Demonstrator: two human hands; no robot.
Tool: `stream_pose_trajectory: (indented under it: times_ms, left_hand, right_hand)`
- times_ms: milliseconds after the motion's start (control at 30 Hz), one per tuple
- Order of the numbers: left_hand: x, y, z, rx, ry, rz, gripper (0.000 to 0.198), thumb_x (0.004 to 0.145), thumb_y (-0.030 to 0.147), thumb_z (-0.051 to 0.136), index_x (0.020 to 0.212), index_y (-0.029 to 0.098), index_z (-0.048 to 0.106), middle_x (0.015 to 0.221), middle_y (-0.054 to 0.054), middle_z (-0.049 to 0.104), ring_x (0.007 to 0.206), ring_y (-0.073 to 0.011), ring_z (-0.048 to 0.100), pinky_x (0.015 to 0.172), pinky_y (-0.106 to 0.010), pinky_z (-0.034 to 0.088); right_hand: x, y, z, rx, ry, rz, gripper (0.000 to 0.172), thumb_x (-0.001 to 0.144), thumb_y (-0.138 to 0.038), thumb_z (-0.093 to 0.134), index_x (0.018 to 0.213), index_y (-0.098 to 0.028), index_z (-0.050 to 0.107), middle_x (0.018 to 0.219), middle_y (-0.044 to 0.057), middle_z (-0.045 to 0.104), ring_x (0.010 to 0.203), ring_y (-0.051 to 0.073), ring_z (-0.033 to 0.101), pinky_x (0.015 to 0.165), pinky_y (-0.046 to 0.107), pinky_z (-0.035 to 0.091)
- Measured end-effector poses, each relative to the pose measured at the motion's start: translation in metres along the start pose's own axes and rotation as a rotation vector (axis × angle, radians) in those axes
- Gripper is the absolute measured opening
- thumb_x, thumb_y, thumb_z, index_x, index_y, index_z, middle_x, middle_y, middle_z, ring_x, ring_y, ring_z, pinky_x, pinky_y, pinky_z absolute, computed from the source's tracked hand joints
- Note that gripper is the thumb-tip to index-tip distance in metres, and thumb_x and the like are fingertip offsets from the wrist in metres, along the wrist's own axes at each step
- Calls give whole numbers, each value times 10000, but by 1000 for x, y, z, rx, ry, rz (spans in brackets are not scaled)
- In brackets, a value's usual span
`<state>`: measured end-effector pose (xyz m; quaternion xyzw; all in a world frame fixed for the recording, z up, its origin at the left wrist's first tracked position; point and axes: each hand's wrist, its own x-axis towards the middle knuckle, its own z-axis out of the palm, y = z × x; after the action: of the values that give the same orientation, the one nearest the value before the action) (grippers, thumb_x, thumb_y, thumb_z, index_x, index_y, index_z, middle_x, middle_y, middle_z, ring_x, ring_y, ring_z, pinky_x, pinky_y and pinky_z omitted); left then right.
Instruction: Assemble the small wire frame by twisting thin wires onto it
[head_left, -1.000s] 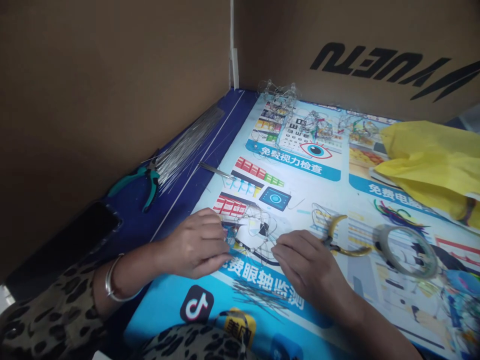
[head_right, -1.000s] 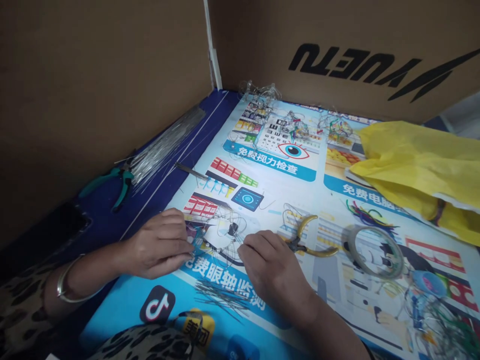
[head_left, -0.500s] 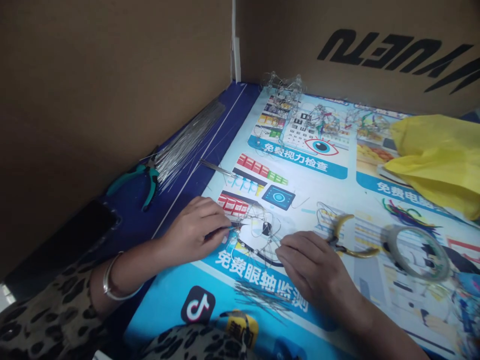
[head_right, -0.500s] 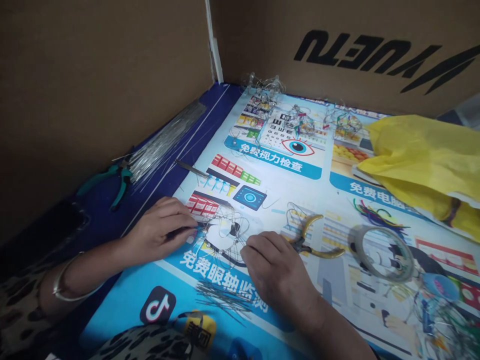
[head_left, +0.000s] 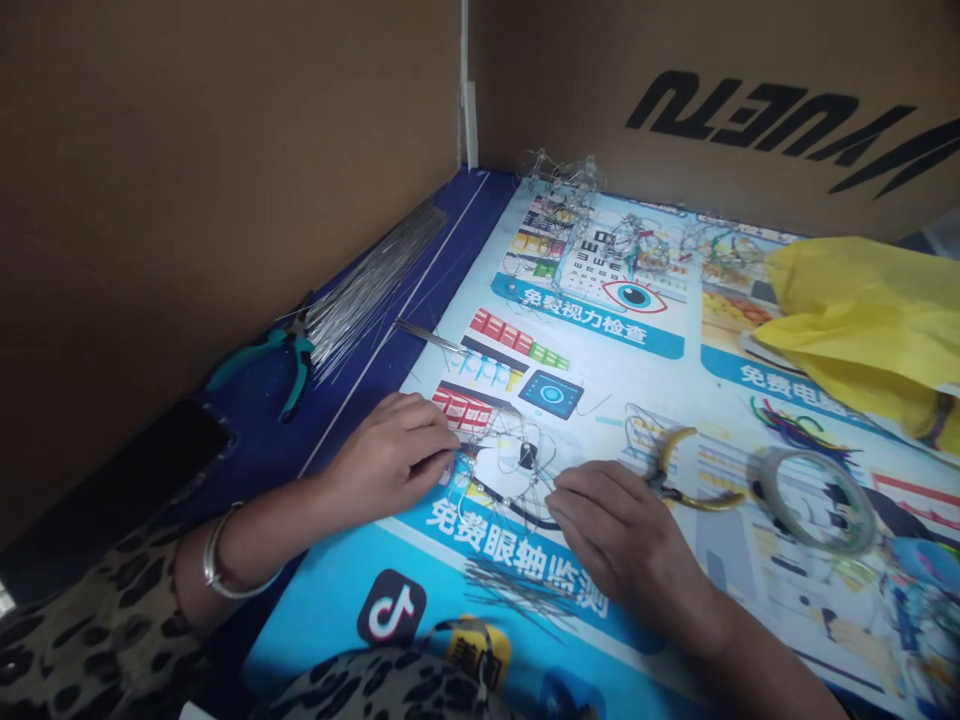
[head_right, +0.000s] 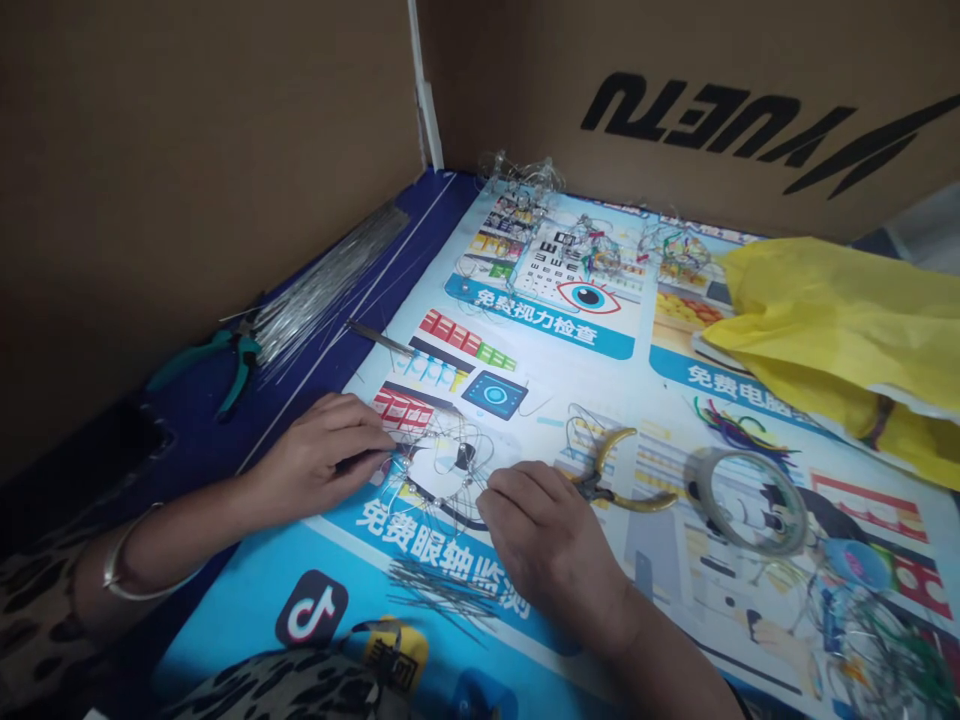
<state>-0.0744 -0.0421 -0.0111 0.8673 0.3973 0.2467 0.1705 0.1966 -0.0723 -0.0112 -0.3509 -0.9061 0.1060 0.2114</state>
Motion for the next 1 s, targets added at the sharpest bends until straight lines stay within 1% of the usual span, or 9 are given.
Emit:
stream_pose_trajectory:
  times_ms: [167,333,400,633,800,1000]
  left_hand:
    - [2,2,-1,-54,27,8,170,792,102,518,904,166,628,842,-38,618,807,-159,531,739,-321,407]
    - [3,2,-1,-121,71,-19,206,783,77,491,919,161,622,856,-47,606,822,-159,533,744,-317,442]
    - [3,2,-1,-127,66,-37,215,774,68,488,912,167,620,866,-46,598,836,-160,531,756,-320,448]
    - [4,4,1,-160,85,-55,213,759,32,464,847,160,610,891,-51,591,861,-157,543,754,-307,458]
    - [4,6,0,-154,91,-70,209,764,24,445,770,158,604,872,-38,579,845,-139,552,736,-278,455]
    - [4,7,0,-154,128,-45,220,762,3,439,737,154,597,883,-36,571,851,-134,544,750,-280,445]
  right_hand:
    - [-1,0,0,2,-4,2,154,831,-106,493,859,-176,628,862,53,652,848,182,572,777,355,458]
    - [-1,0,-1,10,-13,8,158,835,-105,487,866,-178,623,871,56,651,853,181,564,776,350,455]
    - [-1,1,0,16,-14,3,157,829,-106,491,878,-179,621,878,56,648,858,181,559,775,346,455]
    - [-3,3,2,18,-38,10,163,822,-106,490,897,-179,615,910,69,631,871,194,532,768,362,445]
    - [-7,3,1,12,-62,10,163,823,-102,501,924,-173,607,946,67,633,908,196,533,802,367,433]
    - [-9,2,1,0,-40,-9,139,827,-108,510,918,-164,598,927,67,634,906,196,535,802,372,432]
